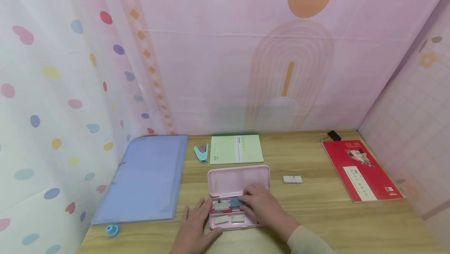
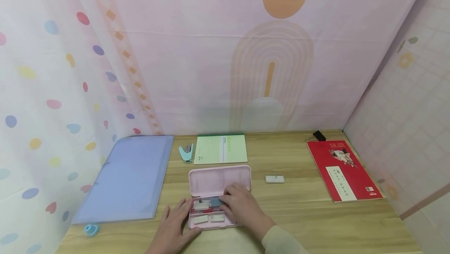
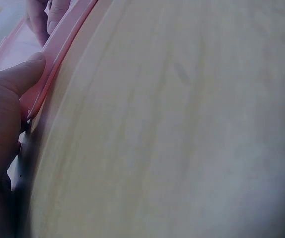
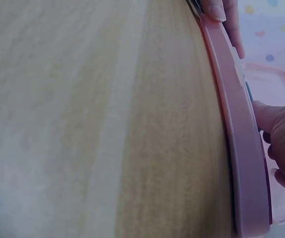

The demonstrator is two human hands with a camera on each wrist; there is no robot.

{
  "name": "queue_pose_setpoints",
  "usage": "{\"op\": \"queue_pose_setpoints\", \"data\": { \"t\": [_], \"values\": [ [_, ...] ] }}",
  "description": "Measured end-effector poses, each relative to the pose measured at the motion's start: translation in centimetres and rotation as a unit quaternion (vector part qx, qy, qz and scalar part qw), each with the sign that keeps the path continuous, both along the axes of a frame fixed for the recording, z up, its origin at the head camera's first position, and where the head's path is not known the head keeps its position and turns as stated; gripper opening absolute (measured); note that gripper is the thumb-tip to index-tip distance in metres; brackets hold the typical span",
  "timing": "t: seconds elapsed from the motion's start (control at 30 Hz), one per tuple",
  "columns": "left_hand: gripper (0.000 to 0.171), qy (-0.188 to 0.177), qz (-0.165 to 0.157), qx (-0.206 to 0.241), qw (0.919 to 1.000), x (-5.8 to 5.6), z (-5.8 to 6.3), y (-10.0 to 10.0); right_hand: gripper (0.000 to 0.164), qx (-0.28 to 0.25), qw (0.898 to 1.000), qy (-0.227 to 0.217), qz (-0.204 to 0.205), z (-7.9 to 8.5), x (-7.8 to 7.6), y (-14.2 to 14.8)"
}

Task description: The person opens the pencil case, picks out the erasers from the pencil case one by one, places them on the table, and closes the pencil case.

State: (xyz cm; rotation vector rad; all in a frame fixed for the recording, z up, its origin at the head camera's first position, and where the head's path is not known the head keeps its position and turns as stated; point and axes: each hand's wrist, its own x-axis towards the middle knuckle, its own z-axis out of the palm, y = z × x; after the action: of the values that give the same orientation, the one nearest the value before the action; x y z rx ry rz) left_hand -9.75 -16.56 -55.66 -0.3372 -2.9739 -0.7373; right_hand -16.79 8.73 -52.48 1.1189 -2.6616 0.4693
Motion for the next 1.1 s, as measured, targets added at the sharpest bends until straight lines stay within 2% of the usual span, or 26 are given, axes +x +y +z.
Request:
{"op": "queue_pose_setpoints", "data": {
  "t": [0.57, 0.9, 1.1],
  "values": [
    [0.095, -0.014, 0.005, -0.001, 0.9999, -0.07, 0.15, 0.10, 0.026, 0.003, 0.999, -0.035, 0.009, -0.04, -0.19, -0.21],
    [0.095, -0.016, 0.007, -0.004, 0.9998, -0.09, 0.21, 0.14, 0.021, 0.009, 1.000, -0.012, -0.003, -0.58, -0.17, -0.33],
    [0.094, -0.008, 0.005, -0.002, 1.0000, -0.10, 0.12, 0.10, 0.021, -0.009, 1.000, -0.007, -0.004, -0.09, 0.04, -0.10]
  ]
}}
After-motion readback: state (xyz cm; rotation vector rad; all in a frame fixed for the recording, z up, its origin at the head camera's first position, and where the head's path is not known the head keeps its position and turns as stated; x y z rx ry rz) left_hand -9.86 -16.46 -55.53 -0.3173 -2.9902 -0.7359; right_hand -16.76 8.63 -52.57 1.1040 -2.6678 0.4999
